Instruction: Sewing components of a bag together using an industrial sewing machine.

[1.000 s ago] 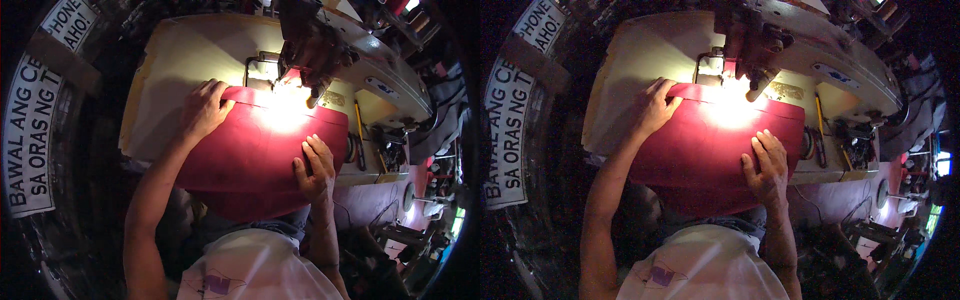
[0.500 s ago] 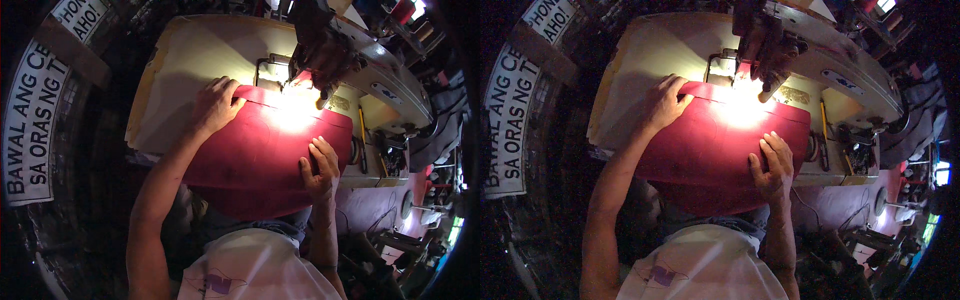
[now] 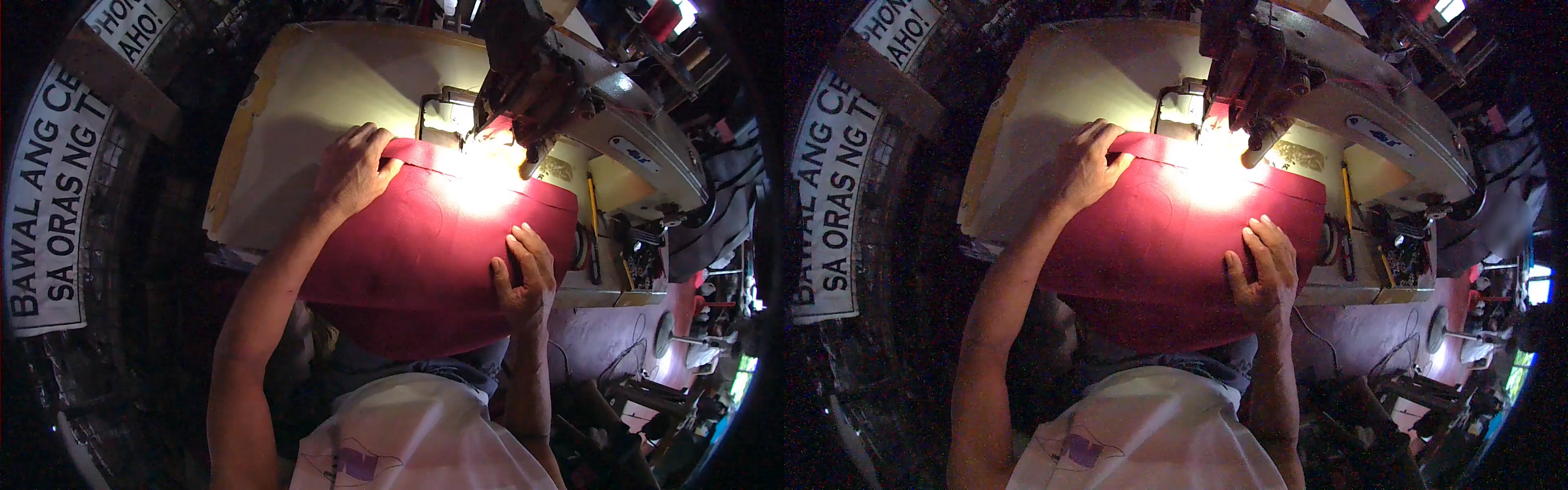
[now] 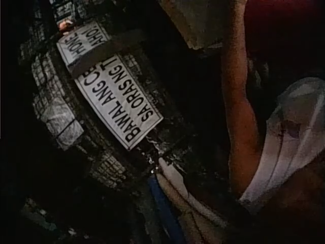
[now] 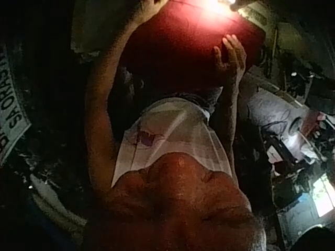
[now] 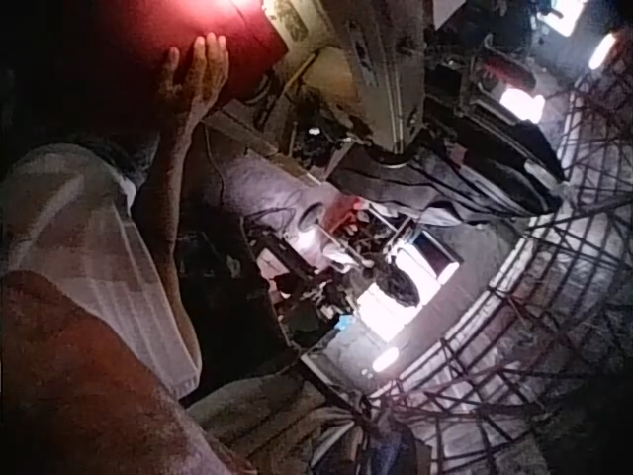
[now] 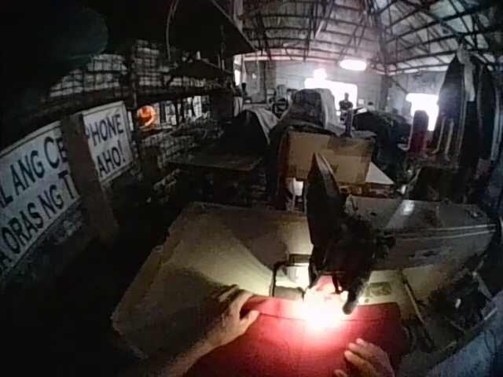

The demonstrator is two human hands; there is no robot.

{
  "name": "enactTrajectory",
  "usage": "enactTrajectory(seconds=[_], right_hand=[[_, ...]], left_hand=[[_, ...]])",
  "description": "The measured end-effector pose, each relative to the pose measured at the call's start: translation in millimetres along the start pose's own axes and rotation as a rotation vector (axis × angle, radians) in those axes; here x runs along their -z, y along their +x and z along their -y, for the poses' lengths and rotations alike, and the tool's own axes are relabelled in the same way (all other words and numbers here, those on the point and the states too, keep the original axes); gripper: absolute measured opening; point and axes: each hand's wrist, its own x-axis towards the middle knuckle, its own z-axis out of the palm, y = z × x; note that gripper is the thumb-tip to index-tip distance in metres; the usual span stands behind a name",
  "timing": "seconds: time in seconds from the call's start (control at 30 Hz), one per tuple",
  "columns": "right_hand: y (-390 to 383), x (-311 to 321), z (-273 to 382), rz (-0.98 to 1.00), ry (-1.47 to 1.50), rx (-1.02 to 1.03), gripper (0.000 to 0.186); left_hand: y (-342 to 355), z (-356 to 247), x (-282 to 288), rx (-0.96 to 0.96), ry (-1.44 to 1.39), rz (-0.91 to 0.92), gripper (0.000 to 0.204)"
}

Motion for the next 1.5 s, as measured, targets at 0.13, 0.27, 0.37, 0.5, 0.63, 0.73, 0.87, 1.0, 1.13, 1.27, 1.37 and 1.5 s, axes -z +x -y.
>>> enactTrajectory(seconds=[0.13, 0.27, 0.37, 0.5, 0.63, 0.73, 0.87, 1.0, 1.13, 1.27, 1.37, 1.5], right_hand=[[0.9, 0.4, 1.2, -0.018, 0.019, 0.008, 0.036], [0.7, 0.6, -1.0, -0.033, 0.03, 0.016, 0.037], [-1.9, 5.9, -3.2, -0.033, 0.086, 0.018, 0.033], [-11.1, 32.2, -9.2, -0.112, 0.03, 0.044, 0.025], [-27.2, 74.5, -41.2, -0.249, -0.216, -0.303, 0.019], [-32.4, 88.6, -85.9, -0.221, -0.368, -0.371, 0.02], [-32.7, 82.6, -123.4, 0.019, -0.161, -0.584, 0.028], [-30.6, 77.7, -128.6, 0.003, -0.475, -0.401, 0.032], [-34.0, 77.5, -137.8, -0.103, -0.587, -0.259, 0.033], [-40.3, 80.0, -150.7, -0.165, -0.436, -0.419, 0.032], [-38.8, 75.9, -131.0, -0.316, -0.386, -0.381, 0.03], [-32.8, 57.9, -50.5, -0.164, 0.114, -0.477, 0.029]], left_hand=[[0.8, -3.6, 3.5, 0.025, 0.017, 0.044, 0.034], [3.7, -15.1, 17.7, -0.305, 0.054, -0.162, 0.047], [-1.6, -30.4, 28.2, -0.403, -0.024, 0.018, 0.041], [-18.8, -51.7, 26.7, -0.337, 0.035, 0.198, 0.028], [-25.2, -49.6, 19.3, -0.217, -0.14, 0.145, 0.016], [-26.8, -46.1, 13.2, -0.23, -0.216, 0.092, 0.014], [-18.8, -41.2, 11.1, -0.182, -0.29, 0.069, 0.013], [-9.4, -33.9, 14.8, 0.088, -0.457, 0.224, 0.017], [-7.3, -30.4, 19.0, 0.102, -0.492, 0.297, 0.017], [-13.4, -35.7, 20.1, 0.012, -0.379, 0.24, 0.014], [-16.1, -40.3, 17.1, -0.16, -0.205, 0.203, 0.017], [-11.3, -39.6, 7.2, -0.194, -0.218, 0.247, 0.013]])
